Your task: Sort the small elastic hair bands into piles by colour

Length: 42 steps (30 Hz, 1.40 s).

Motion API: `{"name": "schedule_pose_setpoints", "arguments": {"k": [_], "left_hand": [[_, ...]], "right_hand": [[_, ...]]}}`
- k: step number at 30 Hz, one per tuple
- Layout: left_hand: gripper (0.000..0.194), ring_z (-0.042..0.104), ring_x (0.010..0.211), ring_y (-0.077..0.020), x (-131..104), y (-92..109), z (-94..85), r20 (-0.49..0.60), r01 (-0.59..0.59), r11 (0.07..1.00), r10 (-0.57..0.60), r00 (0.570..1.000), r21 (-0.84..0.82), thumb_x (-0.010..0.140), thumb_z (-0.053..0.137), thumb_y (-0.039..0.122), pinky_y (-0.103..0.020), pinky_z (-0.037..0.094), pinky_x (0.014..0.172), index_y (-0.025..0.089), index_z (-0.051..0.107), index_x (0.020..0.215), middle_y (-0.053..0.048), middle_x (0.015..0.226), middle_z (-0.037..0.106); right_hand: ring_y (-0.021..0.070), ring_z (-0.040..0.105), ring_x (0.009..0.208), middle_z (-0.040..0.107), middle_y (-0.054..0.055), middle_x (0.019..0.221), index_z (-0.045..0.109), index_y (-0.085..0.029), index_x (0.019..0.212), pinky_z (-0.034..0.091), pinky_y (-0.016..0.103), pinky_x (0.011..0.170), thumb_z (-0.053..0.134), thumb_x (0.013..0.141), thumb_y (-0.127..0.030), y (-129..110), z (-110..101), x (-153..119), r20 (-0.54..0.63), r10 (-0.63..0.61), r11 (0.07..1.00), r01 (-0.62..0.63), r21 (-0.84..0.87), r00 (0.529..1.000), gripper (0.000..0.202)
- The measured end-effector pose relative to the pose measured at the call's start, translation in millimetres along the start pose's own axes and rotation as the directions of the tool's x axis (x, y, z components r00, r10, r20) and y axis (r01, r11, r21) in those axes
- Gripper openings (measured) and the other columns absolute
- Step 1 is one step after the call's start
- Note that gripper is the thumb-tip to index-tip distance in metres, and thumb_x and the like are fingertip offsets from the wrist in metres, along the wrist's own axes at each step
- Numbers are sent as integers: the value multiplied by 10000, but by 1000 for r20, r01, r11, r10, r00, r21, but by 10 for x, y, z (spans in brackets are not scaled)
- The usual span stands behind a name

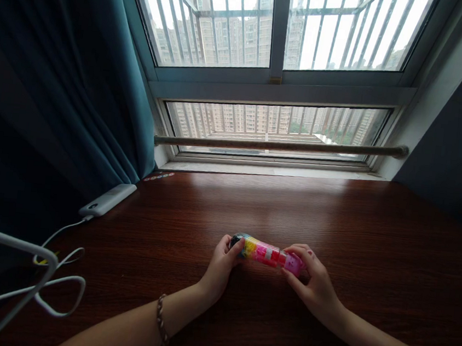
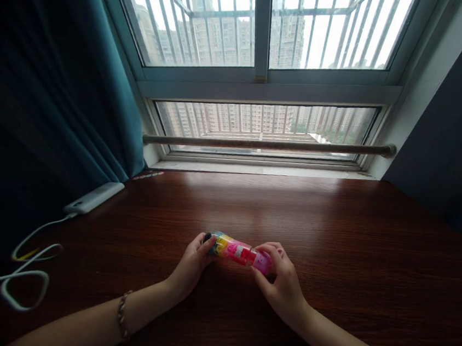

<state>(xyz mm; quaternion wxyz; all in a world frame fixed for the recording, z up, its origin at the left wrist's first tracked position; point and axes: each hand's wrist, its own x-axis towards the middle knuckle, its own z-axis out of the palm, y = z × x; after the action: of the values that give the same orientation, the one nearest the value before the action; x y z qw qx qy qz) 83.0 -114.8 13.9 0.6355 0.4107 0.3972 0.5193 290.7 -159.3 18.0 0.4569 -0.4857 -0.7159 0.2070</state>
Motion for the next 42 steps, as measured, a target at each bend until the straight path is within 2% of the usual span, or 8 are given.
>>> {"name": "schedule_pose_setpoints", "arguments": {"k": [4, 13, 19, 24, 28, 32, 37, 42], "left_hand": [[270, 528, 730, -121, 25, -3, -14, -45, 22, 999, -23, 999, -37, 762, 560, 397, -217, 444, 603, 148, 498, 845, -26, 808, 546], [268, 523, 742, -120, 21, 12, -2, -43, 31, 998, -33, 999, -48, 770, 555, 391, -224, 448, 623, 143, 499, 854, -34, 816, 542], [272, 525, 731, -119, 25, 5, -9, -49, 23, 998, -26, 998, -65, 745, 581, 396, -218, 444, 615, 148, 513, 835, -26, 800, 547], [272, 520, 717, -116, 12, 12, -2, -52, 19, 998, -23, 998, -64, 743, 583, 394, -218, 444, 605, 146, 514, 831, -23, 790, 542], [270, 524, 726, -118, 10, 15, 3, -38, 15, 998, -17, 999, -65, 755, 573, 385, -219, 445, 609, 142, 512, 854, -30, 806, 543], [276, 525, 715, -117, 16, 13, 0, -39, 16, 998, -18, 999, -68, 744, 583, 387, -213, 442, 595, 141, 516, 849, -30, 800, 546], [280, 520, 707, -113, 21, 16, -5, -41, 11, 998, -14, 999, -67, 742, 586, 384, -212, 440, 590, 134, 518, 850, -34, 799, 544], [297, 528, 721, -124, 16, 24, -4, -32, 15, 997, -18, 999, -73, 731, 597, 392, -219, 442, 601, 133, 527, 855, -40, 810, 554]], "right_hand": [[188, 510, 940, 500, 60, 1013, 510, -198, 974, 417, 293, 815, 556, 732, -156, 48, 8, 3, -77, -5, 1000, 4, -19, 997, 250], [191, 523, 940, 552, 42, 1006, 522, -225, 1056, 437, 320, 818, 551, 731, -149, 155, 21, 0, -22, 94, 994, -95, -56, 995, 336], [197, 478, 1034, 527, 50, 1099, 516, -219, 1070, 398, 348, 904, 533, 746, -149, 225, 54, 16, -4, 83, 993, -83, -85, 997, 332], [195, 476, 1044, 510, 54, 1121, 470, -215, 1106, 388, 357, 922, 502, 763, -152, 247, 58, 21, -57, 80, 995, -83, -63, 995, 350], [215, 465, 1035, 505, 67, 1087, 497, -204, 1058, 380, 384, 913, 515, 739, -129, 240, 45, 23, -90, 50, 988, -63, -143, 995, 328], [229, 454, 1021, 476, 71, 1081, 542, -214, 1011, 393, 388, 885, 523, 726, -125, 229, 47, 14, -55, 25, 973, -37, -226, 998, 299], [226, 468, 987, 482, 80, 1060, 408, -215, 1177, 396, 409, 877, 513, 726, -119, 248, 75, -9, -76, 64, 973, -79, -219, 995, 473], [206, 523, 928, 536, 60, 1011, 353, -223, 1187, 431, 393, 853, 517, 729, -154, 280, 92, -27, -56, 144, 983, -149, -109, 988, 492]]}}
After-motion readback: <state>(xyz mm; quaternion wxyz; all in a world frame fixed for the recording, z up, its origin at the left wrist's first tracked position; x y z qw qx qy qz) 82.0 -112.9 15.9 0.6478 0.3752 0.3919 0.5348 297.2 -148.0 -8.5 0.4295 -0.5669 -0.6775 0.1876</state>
